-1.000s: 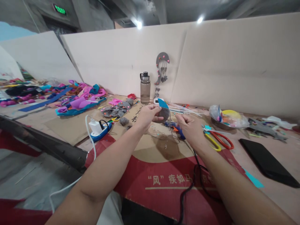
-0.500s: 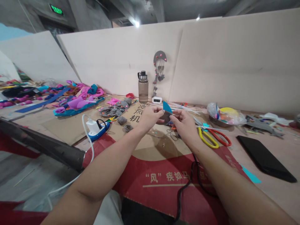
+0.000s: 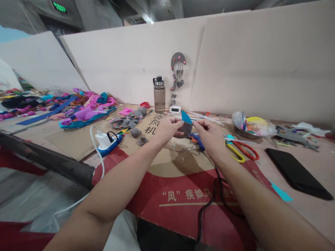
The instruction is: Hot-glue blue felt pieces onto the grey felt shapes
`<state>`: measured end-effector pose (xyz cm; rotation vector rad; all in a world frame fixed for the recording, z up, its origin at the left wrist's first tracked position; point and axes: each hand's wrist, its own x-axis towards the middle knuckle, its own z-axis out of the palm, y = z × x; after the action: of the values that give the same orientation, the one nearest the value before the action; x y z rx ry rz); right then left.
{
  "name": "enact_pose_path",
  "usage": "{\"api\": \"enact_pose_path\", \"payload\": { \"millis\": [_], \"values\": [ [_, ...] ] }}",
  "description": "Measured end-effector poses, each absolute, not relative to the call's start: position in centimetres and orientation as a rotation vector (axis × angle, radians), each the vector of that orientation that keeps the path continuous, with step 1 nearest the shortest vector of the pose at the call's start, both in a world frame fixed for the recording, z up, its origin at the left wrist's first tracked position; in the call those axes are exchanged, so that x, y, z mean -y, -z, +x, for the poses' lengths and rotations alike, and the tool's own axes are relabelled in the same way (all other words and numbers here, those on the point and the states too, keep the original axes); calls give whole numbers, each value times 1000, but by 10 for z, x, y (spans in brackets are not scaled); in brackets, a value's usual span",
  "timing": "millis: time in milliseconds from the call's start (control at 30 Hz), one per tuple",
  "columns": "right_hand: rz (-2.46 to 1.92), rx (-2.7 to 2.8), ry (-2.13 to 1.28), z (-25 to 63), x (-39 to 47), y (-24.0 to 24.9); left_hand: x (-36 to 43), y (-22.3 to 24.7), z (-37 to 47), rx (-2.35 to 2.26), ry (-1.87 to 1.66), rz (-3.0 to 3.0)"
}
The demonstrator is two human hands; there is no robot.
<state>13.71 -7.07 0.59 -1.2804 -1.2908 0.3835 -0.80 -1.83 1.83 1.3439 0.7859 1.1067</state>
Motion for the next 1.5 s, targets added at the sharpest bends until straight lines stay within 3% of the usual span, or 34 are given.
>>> {"api": "enact_pose_path", "payload": {
  "millis": [867,1500],
  "values": [
    [-1137,985,-887,133,73,-15,10,-12,-8,-617,-930,1089],
    [-1105,950,-879,130,71,-9,14,-11,-8,-610,-877,1120]
  ]
}}
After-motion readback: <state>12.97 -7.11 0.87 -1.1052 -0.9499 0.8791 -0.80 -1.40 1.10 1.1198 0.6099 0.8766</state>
